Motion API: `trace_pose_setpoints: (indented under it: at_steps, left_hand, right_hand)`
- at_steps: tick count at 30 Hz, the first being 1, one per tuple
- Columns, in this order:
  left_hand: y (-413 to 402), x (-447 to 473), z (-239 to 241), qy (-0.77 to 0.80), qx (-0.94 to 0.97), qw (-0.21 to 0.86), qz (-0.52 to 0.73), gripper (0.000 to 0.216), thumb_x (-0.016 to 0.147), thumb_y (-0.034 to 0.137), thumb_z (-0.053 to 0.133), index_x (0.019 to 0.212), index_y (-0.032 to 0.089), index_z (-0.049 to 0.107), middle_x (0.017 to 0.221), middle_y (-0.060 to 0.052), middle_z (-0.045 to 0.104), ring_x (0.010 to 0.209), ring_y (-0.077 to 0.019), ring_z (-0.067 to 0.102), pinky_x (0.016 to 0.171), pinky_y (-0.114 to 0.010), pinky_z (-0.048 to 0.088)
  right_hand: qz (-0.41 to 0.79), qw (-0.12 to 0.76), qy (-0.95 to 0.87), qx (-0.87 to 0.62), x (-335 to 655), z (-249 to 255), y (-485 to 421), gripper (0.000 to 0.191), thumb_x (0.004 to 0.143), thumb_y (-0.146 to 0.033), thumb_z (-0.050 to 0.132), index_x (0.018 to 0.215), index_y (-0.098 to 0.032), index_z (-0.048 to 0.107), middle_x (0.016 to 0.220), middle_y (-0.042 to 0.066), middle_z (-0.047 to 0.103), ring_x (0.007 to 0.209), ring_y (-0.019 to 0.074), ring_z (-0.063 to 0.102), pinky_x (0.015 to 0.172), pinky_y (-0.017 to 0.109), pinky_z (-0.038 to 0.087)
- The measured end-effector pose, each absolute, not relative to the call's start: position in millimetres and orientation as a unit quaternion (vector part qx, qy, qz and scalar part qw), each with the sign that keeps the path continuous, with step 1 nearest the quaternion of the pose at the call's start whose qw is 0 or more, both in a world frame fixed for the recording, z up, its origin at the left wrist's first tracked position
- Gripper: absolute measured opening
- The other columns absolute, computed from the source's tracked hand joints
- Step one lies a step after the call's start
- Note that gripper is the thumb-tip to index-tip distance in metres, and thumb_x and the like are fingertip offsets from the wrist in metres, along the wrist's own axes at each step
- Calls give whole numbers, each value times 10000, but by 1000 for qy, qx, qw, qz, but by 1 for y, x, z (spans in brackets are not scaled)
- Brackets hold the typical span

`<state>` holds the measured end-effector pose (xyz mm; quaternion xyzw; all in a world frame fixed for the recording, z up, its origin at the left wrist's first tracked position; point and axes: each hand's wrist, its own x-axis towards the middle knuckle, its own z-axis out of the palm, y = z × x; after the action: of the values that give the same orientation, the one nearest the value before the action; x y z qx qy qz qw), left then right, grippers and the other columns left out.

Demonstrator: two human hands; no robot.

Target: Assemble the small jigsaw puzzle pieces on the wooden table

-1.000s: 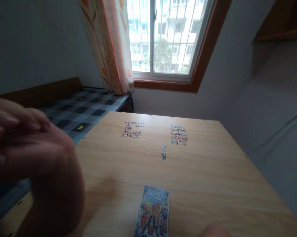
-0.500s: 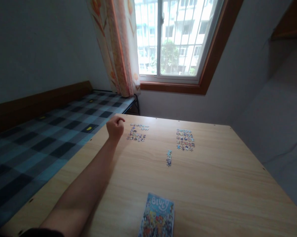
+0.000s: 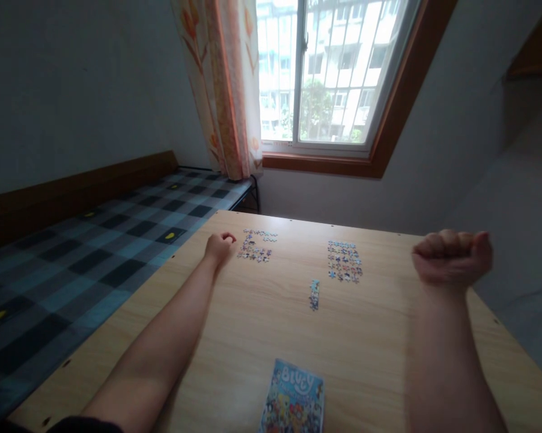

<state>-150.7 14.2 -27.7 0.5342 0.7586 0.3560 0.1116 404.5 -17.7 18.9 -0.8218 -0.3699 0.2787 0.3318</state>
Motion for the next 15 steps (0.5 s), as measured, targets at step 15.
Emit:
trace_pose_setpoints:
  at_steps: [15]
  left_hand:
    - [10, -166, -4, 728, 597, 303, 149, 374, 616, 498, 764, 635, 191, 551, 506, 30, 482, 460, -113, 387, 468, -263, 244]
  right_hand:
    - [-542, -835, -34, 86, 397, -54, -1, 453, 943, -600, 217, 669, -285, 42, 491, -90, 77, 361, 104, 74, 393, 212, -1]
